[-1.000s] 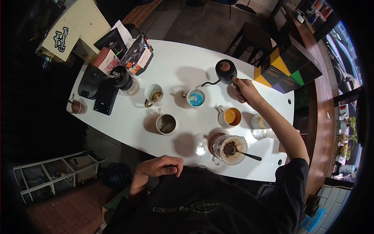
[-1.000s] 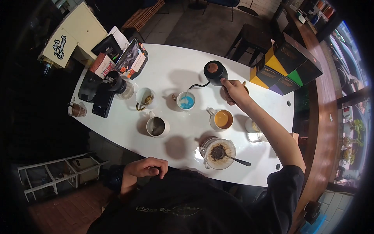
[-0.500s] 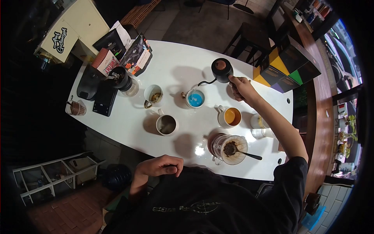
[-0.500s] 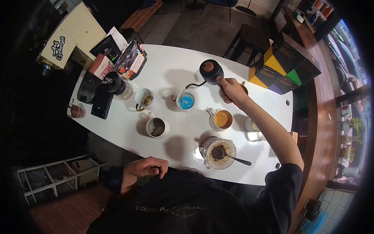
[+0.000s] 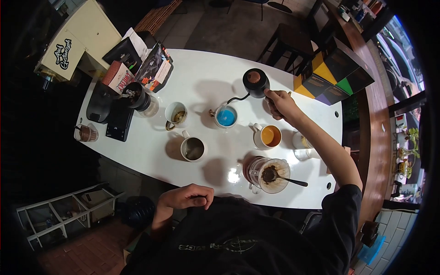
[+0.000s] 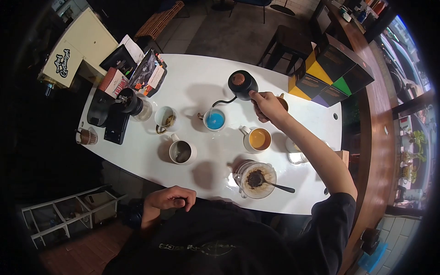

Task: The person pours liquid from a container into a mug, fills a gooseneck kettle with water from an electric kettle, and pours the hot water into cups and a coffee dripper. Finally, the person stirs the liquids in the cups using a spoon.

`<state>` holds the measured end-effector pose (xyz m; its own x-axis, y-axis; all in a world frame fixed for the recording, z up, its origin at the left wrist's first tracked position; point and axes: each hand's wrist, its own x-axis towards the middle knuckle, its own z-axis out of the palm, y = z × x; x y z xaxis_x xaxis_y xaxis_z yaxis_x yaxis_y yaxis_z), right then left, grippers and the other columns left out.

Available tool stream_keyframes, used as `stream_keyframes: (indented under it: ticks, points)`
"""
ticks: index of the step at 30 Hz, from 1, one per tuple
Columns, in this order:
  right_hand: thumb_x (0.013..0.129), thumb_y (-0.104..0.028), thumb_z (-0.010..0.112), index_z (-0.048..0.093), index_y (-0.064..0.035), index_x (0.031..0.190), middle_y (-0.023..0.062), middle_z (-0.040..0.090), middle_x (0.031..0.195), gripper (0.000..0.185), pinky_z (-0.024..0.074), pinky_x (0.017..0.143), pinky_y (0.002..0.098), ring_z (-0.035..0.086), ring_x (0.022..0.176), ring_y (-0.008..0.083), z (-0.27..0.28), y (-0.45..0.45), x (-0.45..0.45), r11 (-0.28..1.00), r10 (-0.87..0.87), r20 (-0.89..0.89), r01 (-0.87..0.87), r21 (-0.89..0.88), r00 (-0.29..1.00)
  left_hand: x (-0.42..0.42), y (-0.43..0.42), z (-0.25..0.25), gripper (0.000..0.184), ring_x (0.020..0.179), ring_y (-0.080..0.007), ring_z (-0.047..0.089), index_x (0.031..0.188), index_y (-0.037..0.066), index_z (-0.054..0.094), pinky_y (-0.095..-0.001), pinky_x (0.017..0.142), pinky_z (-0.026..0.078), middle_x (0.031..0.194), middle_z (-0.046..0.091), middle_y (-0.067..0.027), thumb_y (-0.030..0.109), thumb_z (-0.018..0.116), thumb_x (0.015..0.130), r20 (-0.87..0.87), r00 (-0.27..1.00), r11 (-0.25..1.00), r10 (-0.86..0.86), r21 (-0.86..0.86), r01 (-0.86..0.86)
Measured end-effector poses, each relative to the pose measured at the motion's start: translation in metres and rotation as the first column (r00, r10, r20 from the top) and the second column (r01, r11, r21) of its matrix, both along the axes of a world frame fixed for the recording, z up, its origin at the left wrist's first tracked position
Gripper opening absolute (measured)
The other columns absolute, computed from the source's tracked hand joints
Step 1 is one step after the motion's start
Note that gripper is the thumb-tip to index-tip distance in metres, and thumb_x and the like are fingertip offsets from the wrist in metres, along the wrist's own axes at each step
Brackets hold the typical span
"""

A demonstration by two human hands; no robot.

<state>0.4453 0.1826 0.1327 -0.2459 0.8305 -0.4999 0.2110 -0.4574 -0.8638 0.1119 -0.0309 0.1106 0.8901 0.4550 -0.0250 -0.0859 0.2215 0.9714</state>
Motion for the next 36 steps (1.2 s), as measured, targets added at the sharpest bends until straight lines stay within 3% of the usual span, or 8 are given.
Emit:
stream_keyframes:
  ticks: [8, 10, 22, 36]
  points:
    - [0.104, -0.038, 0.047, 0.042, -0.0101, 0.076, -0.0038, 0.034, 0.055, 0.041, 0.0255, 0.040, 0.0263, 0.026, 0.043, 0.0076, -0.005, 0.002, -0.009, 0.999, 0.040, 0.020, -0.041, 0.021, 0.999, 0.001, 0.003, 0.001, 0.058, 0.075, -0.0148, 0.050, 0.081, 0.003, 0.054, -0.0288, 0.071, 0.041, 0.081, 0.052, -0.0033, 0.058, 0.045, 0.099, -0.002, 1.000, 1.000, 0.025, -0.001, -0.025]
    - [0.103, -0.036, 0.048, 0.048, -0.0055, 0.078, -0.0024, 0.037, 0.049, 0.040, 0.0286, 0.036, 0.0275, 0.032, 0.036, 0.0095, -0.008, 0.003, -0.007, 0.998, 0.056, 0.021, -0.057, 0.035, 0.998, 0.003, 0.004, 0.001, 0.058, 0.075, -0.0148, 0.049, 0.081, 0.003, 0.054, -0.0286, 0.071, 0.040, 0.081, 0.051, -0.0034, 0.057, 0.045, 0.099, -0.001, 1.000, 1.000, 0.015, -0.004, -0.015]
    - [0.104, -0.036, 0.046, 0.049, -0.0059, 0.072, 0.0005, 0.043, 0.051, 0.044, 0.0292, 0.035, 0.0270, 0.038, 0.035, 0.0102, -0.004, 0.004, 0.010, 0.997, 0.060, 0.088, -0.063, 0.033, 0.994, 0.005, 0.006, -0.001, 0.058, 0.075, -0.0146, 0.049, 0.082, 0.003, 0.054, -0.0283, 0.071, 0.040, 0.081, 0.051, -0.0031, 0.057, 0.045, 0.099, 0.003, 1.000, 1.000, 0.010, -0.026, -0.010]
    - [0.104, -0.037, 0.047, 0.049, -0.0059, 0.075, -0.0014, 0.040, 0.051, 0.042, 0.0290, 0.036, 0.0269, 0.033, 0.037, 0.0093, -0.002, 0.007, 0.002, 0.998, 0.057, 0.101, -0.059, 0.017, 0.993, 0.002, 0.006, -0.001, 0.057, 0.074, -0.0142, 0.049, 0.082, 0.003, 0.054, -0.0280, 0.070, 0.040, 0.080, 0.052, -0.0028, 0.056, 0.046, 0.099, 0.008, 1.000, 0.999, 0.021, -0.034, -0.020]
